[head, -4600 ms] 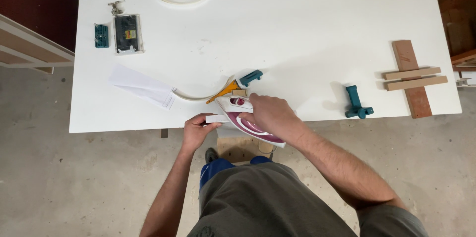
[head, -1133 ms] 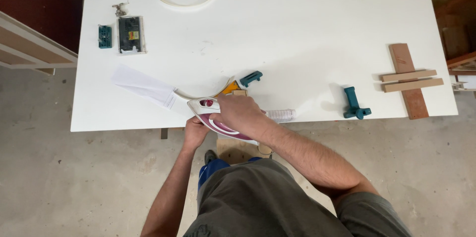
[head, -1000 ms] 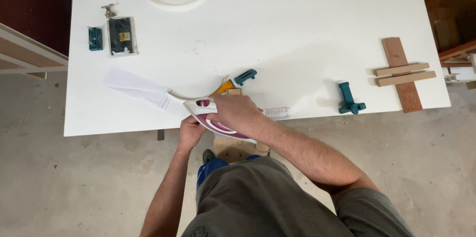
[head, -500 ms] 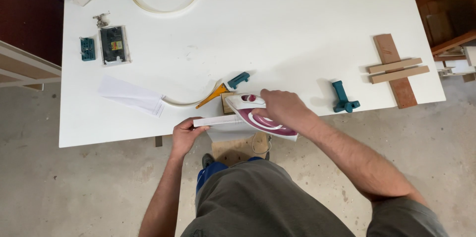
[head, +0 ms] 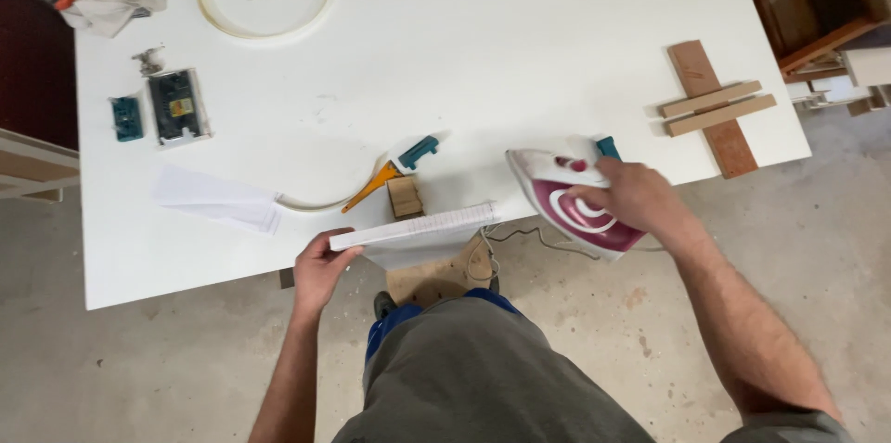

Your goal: Applying edge banding to a wooden panel using an iron, trimmer, and sanding block

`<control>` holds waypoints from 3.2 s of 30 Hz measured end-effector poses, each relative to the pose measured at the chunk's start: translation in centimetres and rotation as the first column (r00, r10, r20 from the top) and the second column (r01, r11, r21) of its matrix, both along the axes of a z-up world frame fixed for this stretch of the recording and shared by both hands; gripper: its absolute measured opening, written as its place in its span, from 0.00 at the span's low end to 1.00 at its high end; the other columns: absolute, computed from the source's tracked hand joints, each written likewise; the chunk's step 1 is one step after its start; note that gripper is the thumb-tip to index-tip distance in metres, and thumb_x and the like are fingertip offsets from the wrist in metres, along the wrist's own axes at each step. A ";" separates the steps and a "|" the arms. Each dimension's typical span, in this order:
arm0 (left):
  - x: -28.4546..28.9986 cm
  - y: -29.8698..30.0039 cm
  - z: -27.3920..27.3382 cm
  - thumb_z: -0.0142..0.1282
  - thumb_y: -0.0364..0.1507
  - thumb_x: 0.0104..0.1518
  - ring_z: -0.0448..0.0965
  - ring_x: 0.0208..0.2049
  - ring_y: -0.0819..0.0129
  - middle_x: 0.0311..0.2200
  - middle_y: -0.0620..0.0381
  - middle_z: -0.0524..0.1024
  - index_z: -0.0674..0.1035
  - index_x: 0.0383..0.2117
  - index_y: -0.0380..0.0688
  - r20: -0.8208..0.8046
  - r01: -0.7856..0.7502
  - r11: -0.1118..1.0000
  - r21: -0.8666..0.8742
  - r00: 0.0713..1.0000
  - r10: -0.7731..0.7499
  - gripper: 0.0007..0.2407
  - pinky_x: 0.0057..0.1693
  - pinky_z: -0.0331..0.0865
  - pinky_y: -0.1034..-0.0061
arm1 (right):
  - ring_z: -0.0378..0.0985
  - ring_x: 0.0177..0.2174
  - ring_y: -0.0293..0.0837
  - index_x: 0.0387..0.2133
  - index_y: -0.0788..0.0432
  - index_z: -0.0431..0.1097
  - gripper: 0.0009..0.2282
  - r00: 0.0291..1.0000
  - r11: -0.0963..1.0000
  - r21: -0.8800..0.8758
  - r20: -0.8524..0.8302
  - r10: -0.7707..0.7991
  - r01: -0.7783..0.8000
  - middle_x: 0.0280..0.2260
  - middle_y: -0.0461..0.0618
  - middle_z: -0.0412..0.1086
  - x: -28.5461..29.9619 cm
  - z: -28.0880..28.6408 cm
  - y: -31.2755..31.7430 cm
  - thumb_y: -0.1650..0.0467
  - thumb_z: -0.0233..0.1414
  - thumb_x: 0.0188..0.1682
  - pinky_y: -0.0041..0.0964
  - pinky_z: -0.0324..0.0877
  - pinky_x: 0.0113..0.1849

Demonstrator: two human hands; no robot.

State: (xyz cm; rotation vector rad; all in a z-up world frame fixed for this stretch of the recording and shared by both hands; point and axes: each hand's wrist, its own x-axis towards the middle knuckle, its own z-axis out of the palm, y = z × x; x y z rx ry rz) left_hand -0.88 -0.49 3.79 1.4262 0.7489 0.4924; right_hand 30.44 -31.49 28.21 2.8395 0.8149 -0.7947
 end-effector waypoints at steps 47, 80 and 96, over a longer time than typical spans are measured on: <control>15.4 15.8 -12.9 0.69 0.41 0.55 0.76 0.40 0.59 0.38 0.54 0.77 0.77 0.42 0.44 -0.288 0.172 0.555 0.814 0.949 0.129 0.18 0.46 0.69 0.68 | 0.73 0.34 0.42 0.43 0.55 0.67 0.09 0.503 0.278 0.611 -0.231 -0.833 0.741 0.37 0.48 0.72 12.7 -25.0 -14.8 0.65 0.57 0.59 0.40 0.71 0.36; 15.2 -4.3 10.0 0.75 0.43 0.37 0.73 0.56 0.49 0.55 0.46 0.71 0.70 0.64 0.42 -0.020 0.048 0.165 0.985 0.986 -0.168 0.42 0.58 0.67 0.59 | 0.73 0.52 0.63 0.67 0.71 0.45 0.42 0.822 0.653 0.751 -0.432 0.371 0.100 0.51 0.71 0.65 -4.2 -5.6 14.3 0.66 0.63 0.44 0.55 0.72 0.53; 2.7 -1.4 -3.1 0.78 0.26 0.36 0.68 0.62 0.59 0.59 0.52 0.72 0.66 0.63 0.43 0.098 0.127 0.981 0.150 0.985 -0.142 0.42 0.72 0.56 0.61 | 0.81 0.43 0.60 0.55 0.56 0.59 0.28 0.673 0.688 0.095 -0.146 0.725 -0.720 0.43 0.57 0.70 0.5 -9.9 8.1 0.53 0.53 0.47 0.58 0.78 0.42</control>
